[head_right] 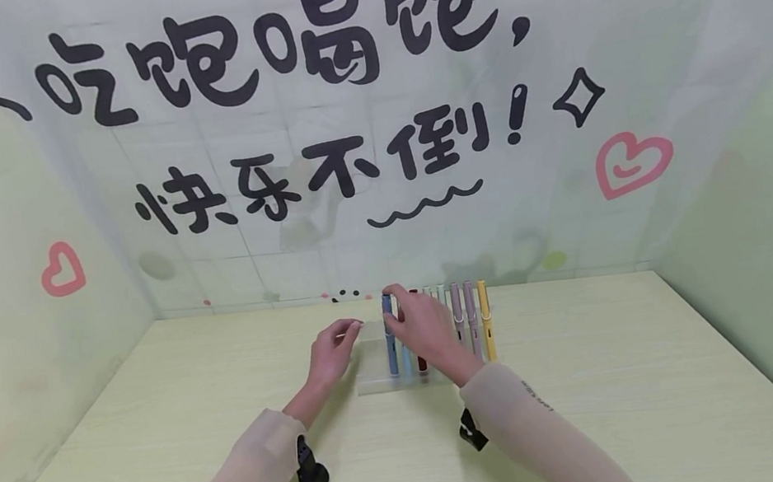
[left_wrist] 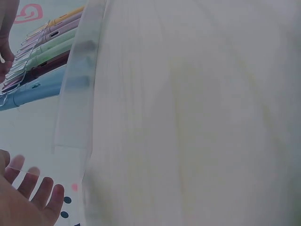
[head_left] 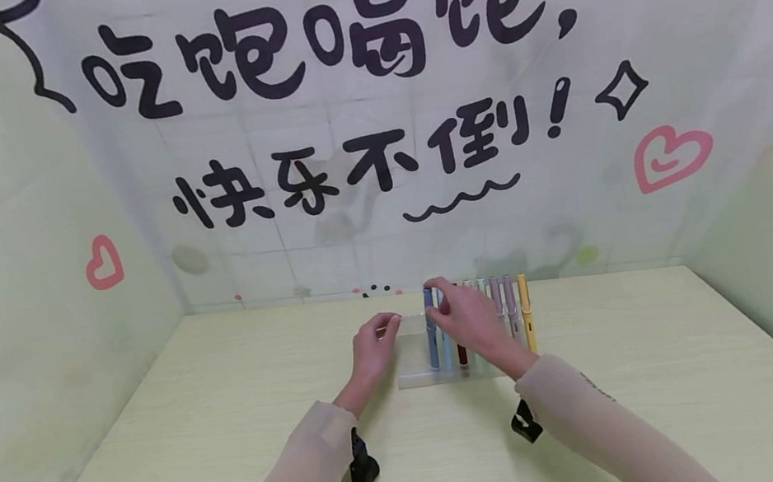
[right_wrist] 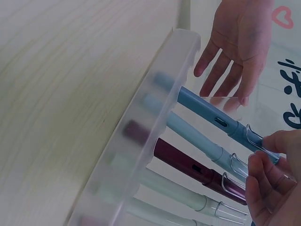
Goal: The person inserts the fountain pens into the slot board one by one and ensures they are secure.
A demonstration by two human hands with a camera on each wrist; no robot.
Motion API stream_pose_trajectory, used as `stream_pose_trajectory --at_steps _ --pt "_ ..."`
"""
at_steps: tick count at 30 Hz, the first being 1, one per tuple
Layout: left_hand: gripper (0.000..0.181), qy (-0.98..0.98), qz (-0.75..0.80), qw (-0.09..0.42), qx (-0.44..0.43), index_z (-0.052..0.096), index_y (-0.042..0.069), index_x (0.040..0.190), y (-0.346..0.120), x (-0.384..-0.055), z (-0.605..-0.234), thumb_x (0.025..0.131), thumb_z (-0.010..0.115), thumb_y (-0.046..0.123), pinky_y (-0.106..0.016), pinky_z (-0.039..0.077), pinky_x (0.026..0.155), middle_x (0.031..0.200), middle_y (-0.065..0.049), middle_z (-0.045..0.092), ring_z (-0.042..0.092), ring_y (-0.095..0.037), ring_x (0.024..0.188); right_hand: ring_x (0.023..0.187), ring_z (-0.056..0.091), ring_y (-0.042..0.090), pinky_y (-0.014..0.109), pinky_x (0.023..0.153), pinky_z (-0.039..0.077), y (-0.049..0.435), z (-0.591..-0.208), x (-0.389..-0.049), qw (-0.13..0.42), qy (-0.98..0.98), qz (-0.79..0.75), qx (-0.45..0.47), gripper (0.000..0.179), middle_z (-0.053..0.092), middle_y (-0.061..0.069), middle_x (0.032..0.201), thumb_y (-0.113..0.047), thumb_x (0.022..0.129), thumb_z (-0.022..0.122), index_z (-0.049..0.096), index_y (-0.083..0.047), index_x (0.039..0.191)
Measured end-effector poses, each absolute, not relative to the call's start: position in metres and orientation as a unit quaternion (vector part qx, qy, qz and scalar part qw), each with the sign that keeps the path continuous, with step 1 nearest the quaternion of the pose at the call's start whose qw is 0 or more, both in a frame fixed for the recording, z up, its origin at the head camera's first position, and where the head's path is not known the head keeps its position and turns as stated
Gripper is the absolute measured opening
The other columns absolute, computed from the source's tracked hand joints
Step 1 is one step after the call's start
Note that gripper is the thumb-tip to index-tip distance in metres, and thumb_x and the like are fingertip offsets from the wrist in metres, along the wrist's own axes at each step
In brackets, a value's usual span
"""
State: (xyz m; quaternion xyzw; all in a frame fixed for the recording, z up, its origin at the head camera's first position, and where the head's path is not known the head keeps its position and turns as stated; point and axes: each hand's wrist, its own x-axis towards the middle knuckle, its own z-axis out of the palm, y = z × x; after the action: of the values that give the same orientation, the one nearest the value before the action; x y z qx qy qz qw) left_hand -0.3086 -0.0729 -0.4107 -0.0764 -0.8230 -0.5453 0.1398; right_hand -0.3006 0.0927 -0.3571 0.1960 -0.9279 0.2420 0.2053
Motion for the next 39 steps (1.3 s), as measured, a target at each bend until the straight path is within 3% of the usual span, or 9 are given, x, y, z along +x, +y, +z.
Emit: stream_pose_trajectory --at_steps 7,19,39 --pt "0.025 -0.823 -0.546 0.138 -0.075 0.062 0.001 0.100 -0.0733 -0.3093 -0.4113 0.090 0.051 0.021 -0.036 0.046 0.082 0.100 -0.012 0.061 0.057 -0.027 0.094 0.043 0.044 0.007 0.022 0.036 0.035 0.0914 -0.3588 -0.3011 0.158 -0.942 0.234 0.182 0.046 0.053 -0.007 0.058 -0.022 0.082 0.063 0.047 -0.016 0.125" --pt "0.025 -0.820 -0.550 0.139 -0.077 0.062 0.001 0.100 -0.0732 -0.3102 -0.4120 0.090 0.051 0.022 -0.036 0.045 0.082 0.100 -0.012 0.061 0.057 -0.027 0.094 0.040 0.042 0.010 0.022 0.034 0.031 0.0893 -0.3594 -0.3024 0.122 -0.952 0.224 0.172 0.054 0.048 -0.007 0.054 -0.021 0.082 0.063 0.040 -0.017 0.131" --pt "0.024 -0.822 -0.550 0.132 -0.063 0.062 0.001 0.100 -0.0724 -0.3096 -0.4117 0.090 0.051 0.021 -0.036 0.045 0.083 0.101 -0.012 0.061 0.056 -0.027 0.095 0.040 0.040 0.012 0.022 0.033 0.027 0.0883 -0.3595 -0.3072 0.111 -0.959 0.210 0.151 0.055 0.046 -0.004 0.052 -0.023 0.082 0.064 0.040 -0.017 0.131"
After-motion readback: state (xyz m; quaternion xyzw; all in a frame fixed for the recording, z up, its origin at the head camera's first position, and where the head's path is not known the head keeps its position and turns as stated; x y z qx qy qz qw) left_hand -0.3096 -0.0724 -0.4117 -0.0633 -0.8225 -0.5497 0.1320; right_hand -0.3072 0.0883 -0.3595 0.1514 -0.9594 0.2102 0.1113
